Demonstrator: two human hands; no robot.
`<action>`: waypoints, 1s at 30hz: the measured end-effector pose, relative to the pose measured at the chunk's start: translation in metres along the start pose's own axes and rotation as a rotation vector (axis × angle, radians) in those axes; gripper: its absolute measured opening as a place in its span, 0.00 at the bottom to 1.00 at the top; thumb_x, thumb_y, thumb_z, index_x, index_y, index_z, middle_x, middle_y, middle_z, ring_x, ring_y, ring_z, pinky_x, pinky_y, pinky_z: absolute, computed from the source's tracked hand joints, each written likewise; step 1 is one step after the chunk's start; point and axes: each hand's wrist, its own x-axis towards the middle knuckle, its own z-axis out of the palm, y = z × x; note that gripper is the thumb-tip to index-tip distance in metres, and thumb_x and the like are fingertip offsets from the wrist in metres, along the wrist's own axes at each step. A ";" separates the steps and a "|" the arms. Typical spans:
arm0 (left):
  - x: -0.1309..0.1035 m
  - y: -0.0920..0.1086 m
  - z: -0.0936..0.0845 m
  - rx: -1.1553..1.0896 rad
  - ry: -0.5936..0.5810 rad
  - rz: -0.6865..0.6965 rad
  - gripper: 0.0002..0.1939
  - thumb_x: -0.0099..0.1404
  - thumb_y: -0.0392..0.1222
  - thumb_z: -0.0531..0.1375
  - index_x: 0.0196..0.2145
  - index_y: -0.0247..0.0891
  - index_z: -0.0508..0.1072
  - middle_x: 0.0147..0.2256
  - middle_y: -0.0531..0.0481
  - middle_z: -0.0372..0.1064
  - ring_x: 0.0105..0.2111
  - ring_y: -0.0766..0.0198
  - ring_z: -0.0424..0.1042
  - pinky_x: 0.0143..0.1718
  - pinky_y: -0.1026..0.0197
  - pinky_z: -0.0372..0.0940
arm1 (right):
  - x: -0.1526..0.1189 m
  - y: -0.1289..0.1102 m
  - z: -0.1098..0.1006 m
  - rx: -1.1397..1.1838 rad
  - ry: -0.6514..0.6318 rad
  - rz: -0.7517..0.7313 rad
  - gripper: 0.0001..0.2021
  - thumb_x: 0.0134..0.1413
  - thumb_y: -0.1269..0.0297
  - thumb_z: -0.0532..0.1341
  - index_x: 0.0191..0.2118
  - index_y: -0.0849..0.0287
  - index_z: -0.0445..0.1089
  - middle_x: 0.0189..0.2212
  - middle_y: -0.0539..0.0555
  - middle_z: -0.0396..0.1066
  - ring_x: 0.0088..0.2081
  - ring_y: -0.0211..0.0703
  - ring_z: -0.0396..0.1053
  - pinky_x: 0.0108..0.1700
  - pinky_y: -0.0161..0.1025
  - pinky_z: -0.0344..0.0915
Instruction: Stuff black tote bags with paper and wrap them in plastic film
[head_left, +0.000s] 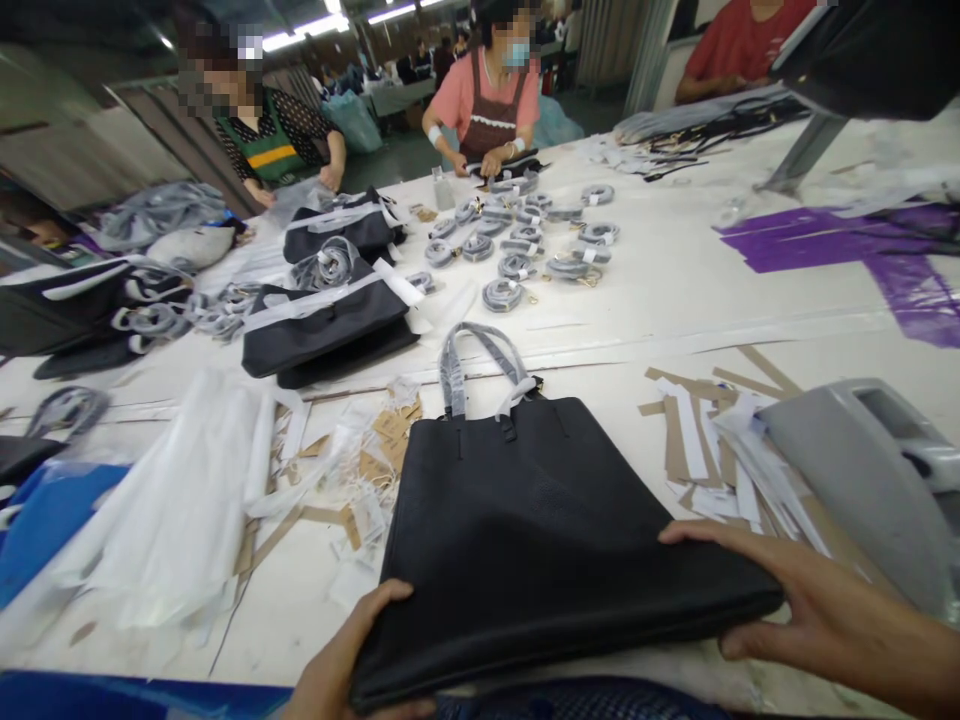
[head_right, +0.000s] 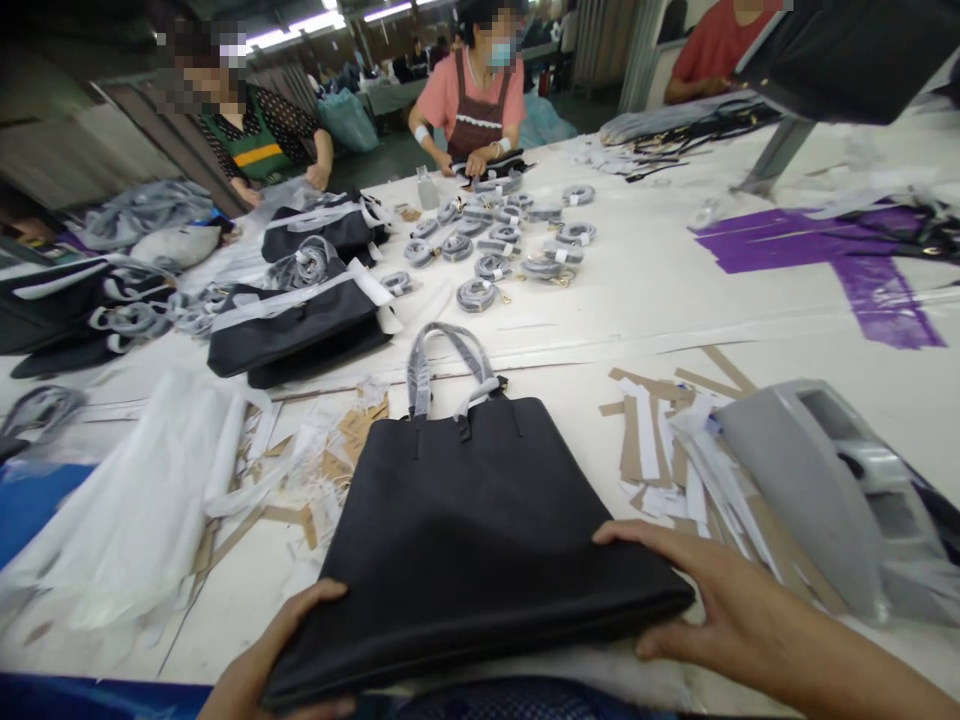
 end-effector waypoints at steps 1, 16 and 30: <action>0.003 0.000 0.002 0.019 -0.014 0.036 0.34 0.43 0.52 0.72 0.49 0.47 0.74 0.44 0.48 0.77 0.44 0.47 0.76 0.45 0.55 0.73 | 0.003 0.002 0.000 -0.024 0.001 -0.028 0.32 0.40 0.50 0.72 0.56 0.39 0.71 0.55 0.52 0.71 0.57 0.65 0.67 0.58 0.55 0.66; 0.027 -0.016 0.011 0.184 0.322 0.693 0.22 0.59 0.61 0.65 0.41 0.40 0.76 0.64 0.37 0.54 0.65 0.40 0.52 0.61 0.37 0.55 | 0.020 0.018 0.032 -0.075 0.199 -0.440 0.28 0.54 0.51 0.65 0.59 0.50 0.64 0.61 0.58 0.64 0.62 0.58 0.61 0.62 0.53 0.60; 0.068 -0.003 0.050 0.324 0.265 0.123 0.22 0.69 0.58 0.51 0.37 0.37 0.73 0.34 0.44 0.76 0.38 0.51 0.75 0.38 0.56 0.64 | 0.047 -0.003 0.067 -0.236 0.668 -0.002 0.31 0.60 0.38 0.51 0.56 0.57 0.66 0.41 0.60 0.77 0.41 0.61 0.76 0.40 0.52 0.72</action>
